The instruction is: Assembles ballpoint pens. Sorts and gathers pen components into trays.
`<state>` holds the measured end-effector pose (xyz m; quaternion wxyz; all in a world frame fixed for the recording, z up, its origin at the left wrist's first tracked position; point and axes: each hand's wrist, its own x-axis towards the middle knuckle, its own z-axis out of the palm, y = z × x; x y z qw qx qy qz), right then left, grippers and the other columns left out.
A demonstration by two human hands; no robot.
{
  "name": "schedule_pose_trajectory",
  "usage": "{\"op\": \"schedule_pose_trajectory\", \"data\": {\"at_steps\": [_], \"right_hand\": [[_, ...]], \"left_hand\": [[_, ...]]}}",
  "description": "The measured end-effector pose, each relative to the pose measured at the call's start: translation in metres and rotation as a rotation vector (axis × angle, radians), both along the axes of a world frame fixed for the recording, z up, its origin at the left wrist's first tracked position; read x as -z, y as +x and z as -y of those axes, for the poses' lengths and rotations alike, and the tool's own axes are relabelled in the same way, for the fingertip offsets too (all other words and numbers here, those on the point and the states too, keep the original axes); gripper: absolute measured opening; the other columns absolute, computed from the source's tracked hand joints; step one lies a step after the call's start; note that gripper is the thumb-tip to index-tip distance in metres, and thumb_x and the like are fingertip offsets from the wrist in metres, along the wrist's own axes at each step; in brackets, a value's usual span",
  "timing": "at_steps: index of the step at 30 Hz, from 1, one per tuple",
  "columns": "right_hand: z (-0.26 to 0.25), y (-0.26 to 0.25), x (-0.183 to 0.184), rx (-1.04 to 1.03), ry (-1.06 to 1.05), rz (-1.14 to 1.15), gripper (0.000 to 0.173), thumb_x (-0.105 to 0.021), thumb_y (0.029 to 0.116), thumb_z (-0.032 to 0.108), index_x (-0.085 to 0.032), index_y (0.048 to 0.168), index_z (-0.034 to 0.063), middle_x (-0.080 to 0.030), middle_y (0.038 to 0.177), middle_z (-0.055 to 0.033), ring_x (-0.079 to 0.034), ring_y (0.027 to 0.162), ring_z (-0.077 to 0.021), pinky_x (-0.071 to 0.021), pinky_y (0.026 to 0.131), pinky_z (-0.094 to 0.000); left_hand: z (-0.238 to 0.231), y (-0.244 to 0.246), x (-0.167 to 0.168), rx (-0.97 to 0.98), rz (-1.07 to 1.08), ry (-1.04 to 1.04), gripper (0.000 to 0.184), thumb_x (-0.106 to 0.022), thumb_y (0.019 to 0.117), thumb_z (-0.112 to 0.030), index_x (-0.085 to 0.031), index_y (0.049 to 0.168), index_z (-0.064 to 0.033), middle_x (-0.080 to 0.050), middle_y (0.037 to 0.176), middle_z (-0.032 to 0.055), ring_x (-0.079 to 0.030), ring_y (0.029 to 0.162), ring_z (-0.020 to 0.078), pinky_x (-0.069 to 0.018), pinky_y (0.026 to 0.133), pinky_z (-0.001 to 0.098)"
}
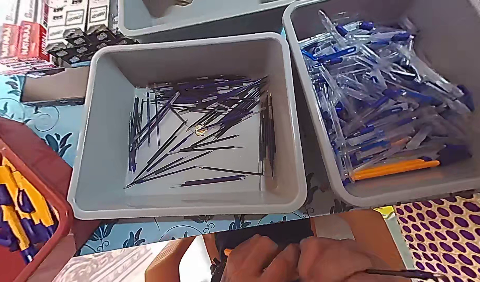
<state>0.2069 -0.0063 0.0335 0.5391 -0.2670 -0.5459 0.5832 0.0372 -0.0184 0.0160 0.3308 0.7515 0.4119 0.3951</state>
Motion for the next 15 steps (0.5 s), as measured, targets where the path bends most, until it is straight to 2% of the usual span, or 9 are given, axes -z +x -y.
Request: {"op": "schedule_pose_trajectory", "data": {"at_steps": [2, 4, 6, 8, 9, 10, 12, 13, 15], "right_hand": [[0.0, -0.003, 0.002, 0.055, 0.02, 0.107, 0.042, -0.037, 0.112, 0.033, -0.063, 0.097, 0.0039, -0.061, 0.09, -0.0009, -0.058, 0.086, 0.004, -0.0463, 0.078, -0.0086], [-0.001, -0.001, 0.004, 0.099, 0.007, 0.215, 0.04, -0.043, 0.1098, 0.04, -0.067, 0.119, 0.0094, -0.06, 0.103, 0.0031, -0.055, 0.088, 0.0081, -0.0441, 0.076, -0.0054], [0.0, 0.003, 0.003, 0.134, -0.033, 0.217, 0.046, -0.051, 0.1047, 0.05, -0.056, 0.14, 0.0206, -0.064, 0.118, 0.0126, -0.056, 0.083, 0.0124, -0.0447, 0.069, -0.0043], [0.0, 0.007, 0.002, 0.156, -0.054, 0.14, 0.051, -0.051, 0.1035, 0.052, -0.047, 0.15, 0.0319, -0.064, 0.128, 0.0187, -0.061, 0.082, 0.0111, -0.0495, 0.068, -0.0064], [0.0, 0.008, 0.002, 0.179, -0.064, 0.105, 0.047, -0.049, 0.104, 0.052, -0.049, 0.148, 0.034, -0.065, 0.126, 0.0191, -0.063, 0.08, 0.0098, -0.0506, 0.067, -0.0073], [-0.001, 0.008, 0.001, 0.204, -0.07, 0.084, 0.04, -0.048, 0.1054, 0.05, -0.056, 0.141, 0.0324, -0.068, 0.119, 0.0177, -0.063, 0.077, 0.0089, -0.0506, 0.065, -0.0079], [-0.002, 0.007, 0.0, 0.233, -0.065, 0.07, 0.027, -0.049, 0.1076, 0.037, -0.068, 0.12, 0.0213, -0.069, 0.1, 0.0124, -0.062, 0.075, 0.0078, -0.0512, 0.064, -0.0081], [-0.003, 0.007, 0.0, 0.235, -0.057, 0.086, 0.022, -0.052, 0.1072, 0.031, -0.069, 0.112, 0.017, -0.068, 0.094, 0.0105, -0.062, 0.075, 0.0078, -0.0518, 0.066, -0.0079], [-0.003, 0.004, 0.001, 0.227, -0.063, 0.127, 0.015, -0.058, 0.105, 0.026, -0.069, 0.111, 0.017, -0.067, 0.093, 0.0115, -0.062, 0.077, 0.0095, -0.052, 0.067, -0.007]], "left_hand": [[-0.001, 0.002, 0.001, -0.02, 0.017, 0.007, 0.015, -0.054, 0.1016, -0.011, -0.065, 0.098, -0.0014, -0.055, 0.076, 0.0103, -0.056, 0.073, 0.0162, -0.0466, 0.07, 0.0187], [-0.001, 0.001, 0.002, -0.025, 0.054, -0.036, 0.019, -0.053, 0.1032, -0.014, -0.065, 0.097, -0.0001, -0.057, 0.076, 0.0109, -0.057, 0.074, 0.0142, -0.0471, 0.07, 0.0169], [-0.003, -0.001, 0.002, -0.006, 0.106, -0.097, 0.026, -0.05, 0.1061, -0.017, -0.066, 0.102, 0.0022, -0.058, 0.078, 0.0121, -0.057, 0.074, 0.0128, -0.0468, 0.071, 0.0159], [-0.004, -0.002, 0.003, -0.005, 0.141, -0.138, 0.028, -0.048, 0.1073, -0.018, -0.066, 0.104, 0.0032, -0.058, 0.078, 0.0119, -0.056, 0.072, 0.0106, -0.0461, 0.069, 0.0145], [-0.004, -0.002, 0.003, -0.005, 0.151, -0.149, 0.029, -0.047, 0.1075, -0.018, -0.066, 0.104, 0.0033, -0.057, 0.078, 0.0115, -0.055, 0.071, 0.0098, -0.045, 0.067, 0.0141], [-0.004, -0.002, 0.004, -0.006, 0.16, -0.158, 0.029, -0.047, 0.1073, -0.018, -0.066, 0.103, 0.0036, -0.056, 0.077, 0.0114, -0.053, 0.069, 0.0093, -0.0436, 0.065, 0.0139], [-0.003, -0.002, 0.003, -0.007, 0.168, -0.162, 0.028, -0.048, 0.1069, -0.018, -0.066, 0.103, 0.0036, -0.056, 0.077, 0.0115, -0.053, 0.07, 0.0088, -0.0434, 0.065, 0.0136], [-0.003, -0.001, 0.003, -0.006, 0.175, -0.158, 0.027, -0.048, 0.1068, -0.017, -0.065, 0.103, 0.0039, -0.056, 0.078, 0.0117, -0.054, 0.07, 0.0091, -0.0435, 0.066, 0.0138], [-0.003, 0.0, 0.001, -0.002, 0.182, -0.146, 0.027, -0.049, 0.1067, -0.016, -0.064, 0.102, 0.0045, -0.057, 0.078, 0.0121, -0.055, 0.071, 0.0096, -0.0448, 0.067, 0.0139]]}}
